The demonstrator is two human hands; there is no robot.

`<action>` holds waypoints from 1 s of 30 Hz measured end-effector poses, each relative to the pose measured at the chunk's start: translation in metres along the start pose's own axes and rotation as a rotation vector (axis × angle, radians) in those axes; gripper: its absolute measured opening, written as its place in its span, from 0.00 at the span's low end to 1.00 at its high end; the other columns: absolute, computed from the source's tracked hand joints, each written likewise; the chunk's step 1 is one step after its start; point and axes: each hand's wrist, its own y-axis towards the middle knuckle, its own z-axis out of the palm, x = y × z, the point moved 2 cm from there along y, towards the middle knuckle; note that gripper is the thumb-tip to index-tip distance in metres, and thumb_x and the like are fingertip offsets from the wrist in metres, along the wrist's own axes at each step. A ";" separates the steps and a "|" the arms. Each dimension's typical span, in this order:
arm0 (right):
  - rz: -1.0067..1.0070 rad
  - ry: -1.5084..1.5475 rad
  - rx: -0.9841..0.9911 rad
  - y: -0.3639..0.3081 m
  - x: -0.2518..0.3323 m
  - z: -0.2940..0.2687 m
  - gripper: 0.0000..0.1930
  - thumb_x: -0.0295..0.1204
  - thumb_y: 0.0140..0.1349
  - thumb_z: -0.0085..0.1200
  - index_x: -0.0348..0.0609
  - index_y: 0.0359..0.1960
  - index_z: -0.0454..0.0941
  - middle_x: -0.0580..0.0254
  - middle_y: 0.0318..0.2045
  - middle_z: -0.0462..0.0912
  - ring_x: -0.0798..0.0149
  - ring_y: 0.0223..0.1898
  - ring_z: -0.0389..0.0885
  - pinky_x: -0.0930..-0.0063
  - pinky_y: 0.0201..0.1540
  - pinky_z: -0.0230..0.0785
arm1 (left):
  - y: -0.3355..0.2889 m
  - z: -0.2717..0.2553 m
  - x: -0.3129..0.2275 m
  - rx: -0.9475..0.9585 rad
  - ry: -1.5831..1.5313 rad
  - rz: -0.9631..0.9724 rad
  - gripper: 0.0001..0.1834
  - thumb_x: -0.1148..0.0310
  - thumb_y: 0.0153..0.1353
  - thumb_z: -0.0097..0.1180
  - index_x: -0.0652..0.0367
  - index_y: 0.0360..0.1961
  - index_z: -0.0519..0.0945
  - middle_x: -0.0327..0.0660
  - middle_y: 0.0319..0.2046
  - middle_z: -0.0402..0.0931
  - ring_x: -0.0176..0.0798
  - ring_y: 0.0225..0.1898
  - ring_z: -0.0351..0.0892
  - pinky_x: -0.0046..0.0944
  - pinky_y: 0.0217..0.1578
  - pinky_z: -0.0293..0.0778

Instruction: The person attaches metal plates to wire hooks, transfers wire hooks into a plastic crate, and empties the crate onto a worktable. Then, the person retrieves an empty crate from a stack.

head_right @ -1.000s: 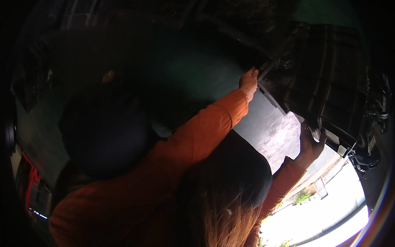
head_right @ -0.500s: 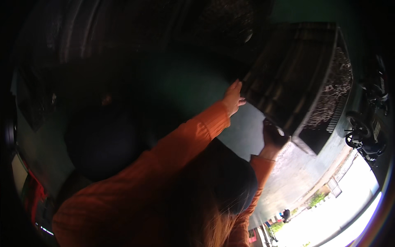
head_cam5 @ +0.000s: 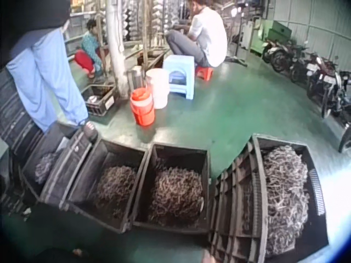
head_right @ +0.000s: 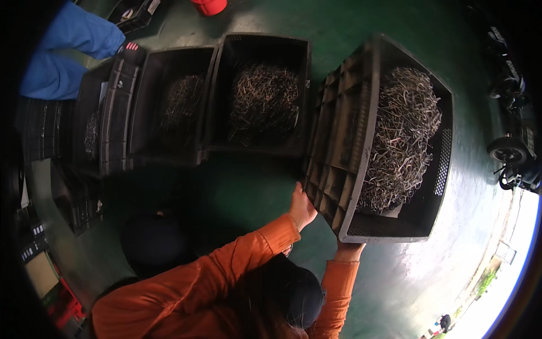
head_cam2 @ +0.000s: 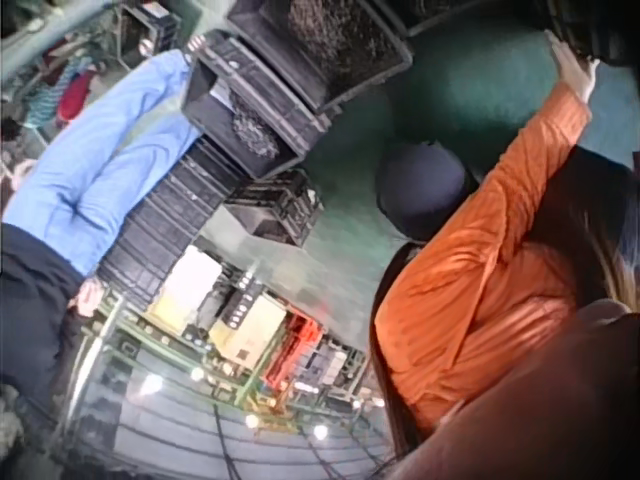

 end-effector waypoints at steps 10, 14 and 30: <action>0.013 0.052 -0.195 0.044 -0.015 -0.006 0.20 0.45 0.60 0.40 0.49 0.49 0.70 0.63 0.48 0.74 0.58 0.50 0.71 0.57 0.50 0.62 | 0.036 -0.003 -0.013 0.099 -0.089 0.087 0.17 0.56 0.62 0.36 0.51 0.48 0.66 0.39 0.47 0.63 0.47 0.51 0.63 0.54 0.55 0.58; 0.048 0.079 -0.059 0.069 -0.009 -0.004 0.19 0.43 0.58 0.44 0.48 0.47 0.72 0.63 0.47 0.75 0.59 0.49 0.71 0.56 0.51 0.61 | 0.042 0.022 -0.018 0.105 -0.120 0.115 0.14 0.56 0.63 0.37 0.49 0.45 0.66 0.39 0.45 0.61 0.47 0.51 0.62 0.56 0.58 0.55; 0.201 -0.434 -0.246 0.062 0.011 -0.024 0.20 0.40 0.59 0.44 0.55 0.55 0.66 0.61 0.44 0.72 0.66 0.51 0.65 0.68 0.54 0.52 | -0.137 0.090 -0.184 0.146 2.805 -0.244 0.17 0.63 0.52 0.49 0.49 0.44 0.78 0.35 0.43 0.76 0.40 0.39 0.76 0.39 0.38 0.72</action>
